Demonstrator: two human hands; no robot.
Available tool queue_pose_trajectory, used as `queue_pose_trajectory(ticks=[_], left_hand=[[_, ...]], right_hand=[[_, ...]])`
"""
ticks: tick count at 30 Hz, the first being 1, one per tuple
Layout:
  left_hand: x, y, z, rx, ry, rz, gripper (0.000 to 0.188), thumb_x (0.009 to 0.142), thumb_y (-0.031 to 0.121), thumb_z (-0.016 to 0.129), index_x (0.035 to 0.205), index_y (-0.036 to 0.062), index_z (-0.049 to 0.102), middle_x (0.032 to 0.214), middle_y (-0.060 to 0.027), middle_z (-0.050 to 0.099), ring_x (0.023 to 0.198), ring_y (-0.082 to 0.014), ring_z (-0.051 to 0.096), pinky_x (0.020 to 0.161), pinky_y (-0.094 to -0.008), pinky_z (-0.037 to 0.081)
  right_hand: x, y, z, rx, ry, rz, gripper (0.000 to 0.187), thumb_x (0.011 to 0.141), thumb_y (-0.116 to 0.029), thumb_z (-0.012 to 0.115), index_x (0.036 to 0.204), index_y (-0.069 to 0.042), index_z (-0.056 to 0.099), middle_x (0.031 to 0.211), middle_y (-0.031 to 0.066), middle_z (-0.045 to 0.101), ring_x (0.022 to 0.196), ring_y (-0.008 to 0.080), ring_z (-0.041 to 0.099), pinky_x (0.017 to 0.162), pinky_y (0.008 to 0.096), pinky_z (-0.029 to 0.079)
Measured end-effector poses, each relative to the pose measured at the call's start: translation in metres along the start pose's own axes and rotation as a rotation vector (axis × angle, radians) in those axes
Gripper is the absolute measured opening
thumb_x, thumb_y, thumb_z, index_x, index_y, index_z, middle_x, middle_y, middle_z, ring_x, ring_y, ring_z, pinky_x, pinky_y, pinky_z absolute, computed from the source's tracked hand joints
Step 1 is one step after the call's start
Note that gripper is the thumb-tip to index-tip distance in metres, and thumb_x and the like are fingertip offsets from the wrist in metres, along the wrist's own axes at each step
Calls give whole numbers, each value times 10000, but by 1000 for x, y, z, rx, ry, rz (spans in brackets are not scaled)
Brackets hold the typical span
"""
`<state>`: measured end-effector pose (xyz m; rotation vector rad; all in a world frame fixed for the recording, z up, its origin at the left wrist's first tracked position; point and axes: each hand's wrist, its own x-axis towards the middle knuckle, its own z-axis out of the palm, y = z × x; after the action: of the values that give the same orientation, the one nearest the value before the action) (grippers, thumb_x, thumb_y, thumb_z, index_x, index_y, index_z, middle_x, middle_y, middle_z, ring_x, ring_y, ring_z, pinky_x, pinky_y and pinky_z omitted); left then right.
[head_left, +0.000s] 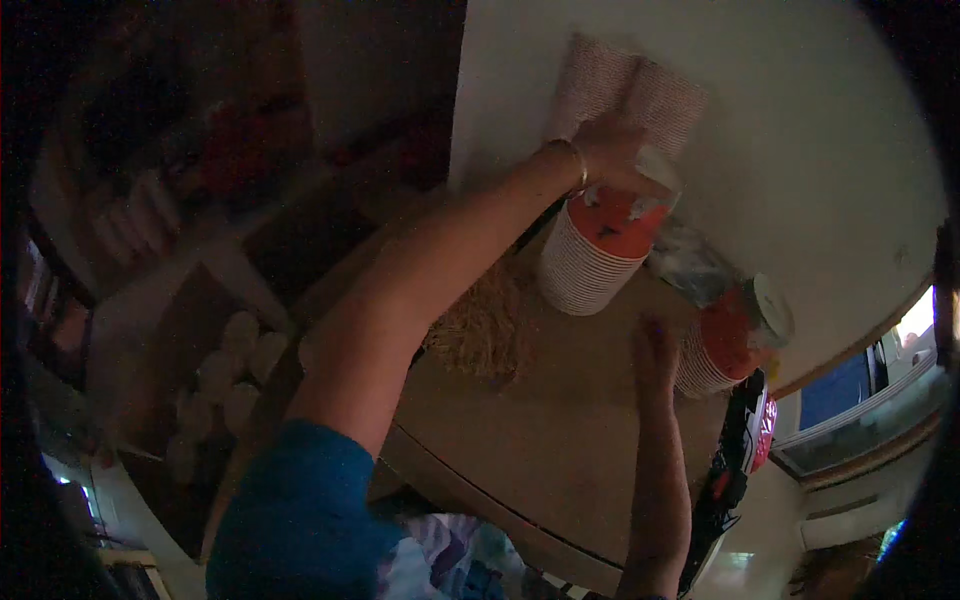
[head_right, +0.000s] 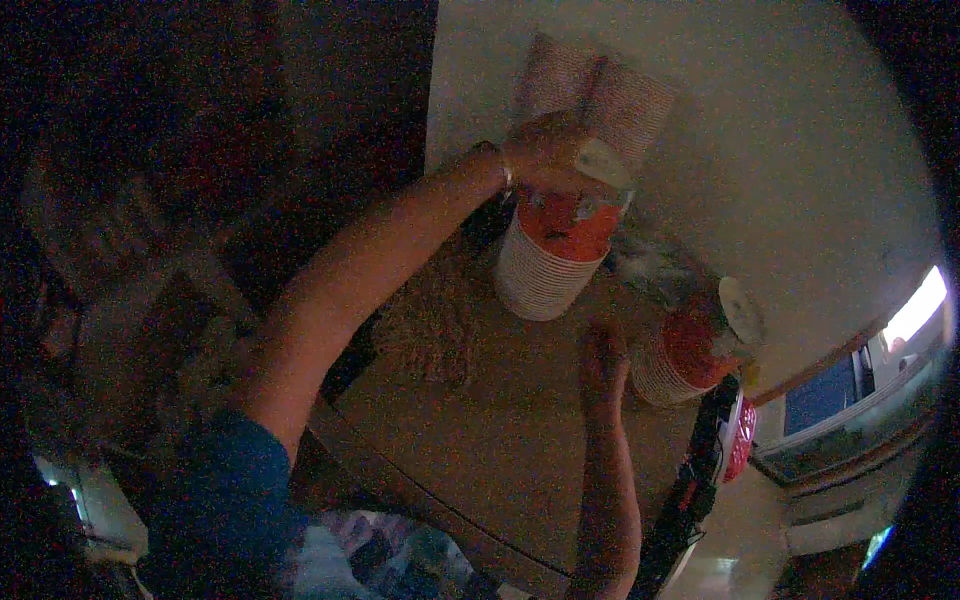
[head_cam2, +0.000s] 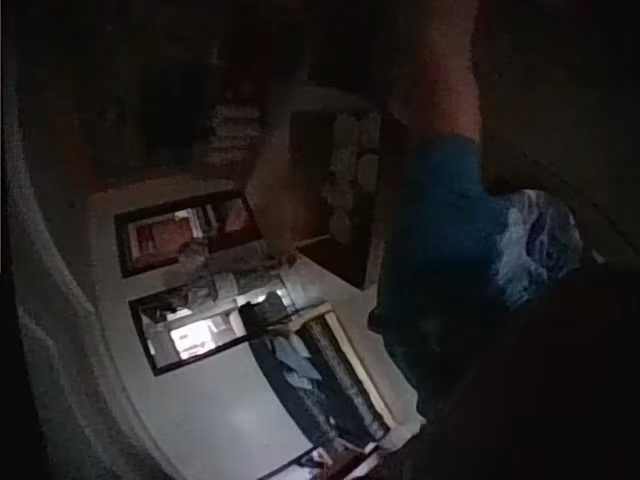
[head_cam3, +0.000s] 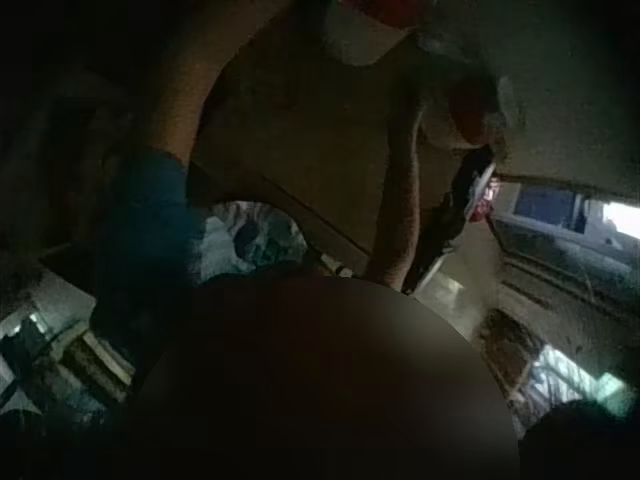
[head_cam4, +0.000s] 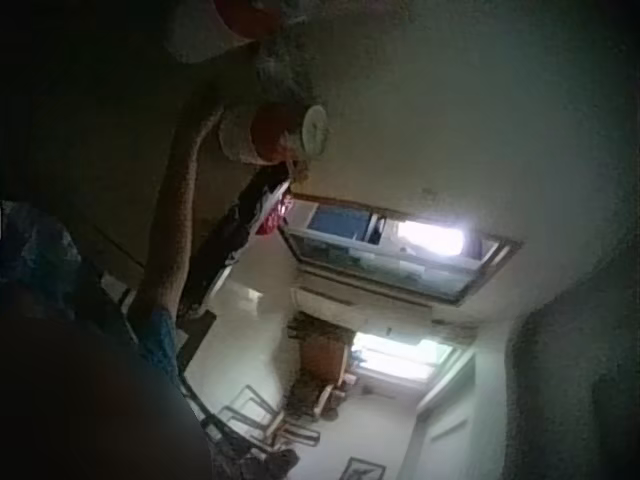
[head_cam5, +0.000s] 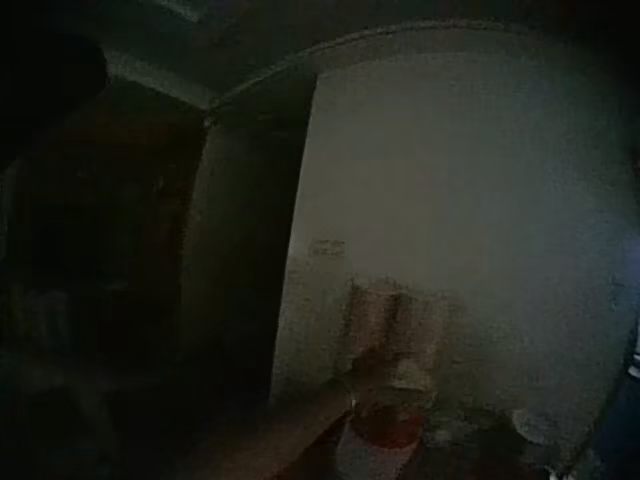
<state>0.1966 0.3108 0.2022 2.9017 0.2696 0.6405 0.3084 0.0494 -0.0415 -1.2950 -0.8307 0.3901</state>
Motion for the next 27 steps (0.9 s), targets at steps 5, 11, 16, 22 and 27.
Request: queue_pose_trajectory(ticks=[5,11,16,22,27], left_hand=[[21,-8,27,-138,-134,-33,1083,586,832,619,1293,14,543,1348,-267,483,1225,-372,499,1018,-422,417],[77,-43,42,-198,-260,45,1228,535,845,644,1423,33,397,1386,-250,457,1274,-371,463,1069,-400,372],[59,-28,21,-131,-258,-80,1288,517,840,657,1438,-5,345,1419,-243,431,1290,-367,453,1080,-403,360],[57,-26,17,-56,-236,-58,1260,516,848,644,1397,-21,405,1395,-228,466,1274,-366,474,1054,-422,395],[54,-20,14,6,-138,-16,1238,517,834,657,1374,-31,433,1361,-265,470,1256,-384,480,1035,-424,414]], right_hand=[[58,51,-17,751,39,293,284,952,-100,520,1231,-45,539,1114,9,546,1014,123,512,891,282,437],[110,78,-23,331,-138,-14,254,975,-139,483,1188,-28,565,1087,10,547,991,121,510,923,266,426],[76,16,34,-553,-95,-402,277,954,-167,526,1213,-86,580,1054,9,553,949,96,506,857,245,437],[51,-48,72,132,31,372,367,929,-164,540,1289,-91,541,998,-17,471,871,109,480,810,273,442],[49,-30,66,-277,-82,-38,495,877,-43,547,1364,-83,470,1029,28,434,880,161,472,786,297,444]])
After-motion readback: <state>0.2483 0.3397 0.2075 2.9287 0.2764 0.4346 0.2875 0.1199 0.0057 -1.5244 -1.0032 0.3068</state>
